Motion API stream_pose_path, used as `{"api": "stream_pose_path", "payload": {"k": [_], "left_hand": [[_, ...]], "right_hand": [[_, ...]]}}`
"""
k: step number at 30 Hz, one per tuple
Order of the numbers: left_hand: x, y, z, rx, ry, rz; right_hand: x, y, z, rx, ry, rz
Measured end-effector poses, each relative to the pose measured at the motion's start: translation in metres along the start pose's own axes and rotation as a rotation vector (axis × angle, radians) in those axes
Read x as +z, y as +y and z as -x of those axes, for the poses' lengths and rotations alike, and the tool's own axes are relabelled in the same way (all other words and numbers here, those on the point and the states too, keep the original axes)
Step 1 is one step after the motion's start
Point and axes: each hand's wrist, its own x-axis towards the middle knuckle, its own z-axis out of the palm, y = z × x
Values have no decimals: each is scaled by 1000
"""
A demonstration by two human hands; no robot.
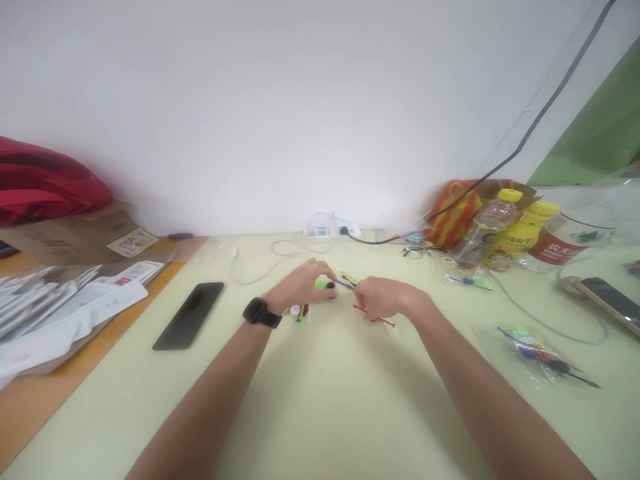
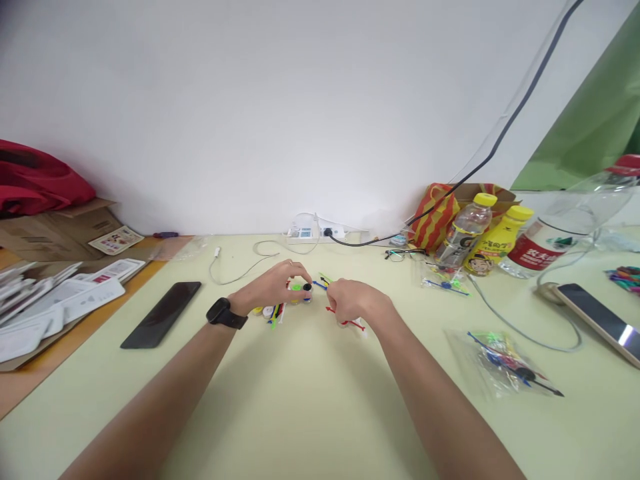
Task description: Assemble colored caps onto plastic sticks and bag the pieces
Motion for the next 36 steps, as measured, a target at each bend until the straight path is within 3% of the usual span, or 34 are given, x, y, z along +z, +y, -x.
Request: {"api": "stream_pose_path", "payload": {"k": [6, 12, 22, 30, 36], "left_hand": [[-18, -8, 6, -93, -42, -49], [-15, -16, 9, -194, -120, -68], [-21, -6, 6, -106, -30, 11], [-24, 32, 0, 58, 89, 356], [-22, 33, 0, 68, 94, 371]], "right_hand": [[-2, 2, 1, -39, 54, -187], [-1, 5, -1, -131, 273, -290], [7, 9, -15, -244, 431, -579], [4, -6, -18, -307, 401, -1058], [6, -7, -21, -407, 361, -1124]]}}
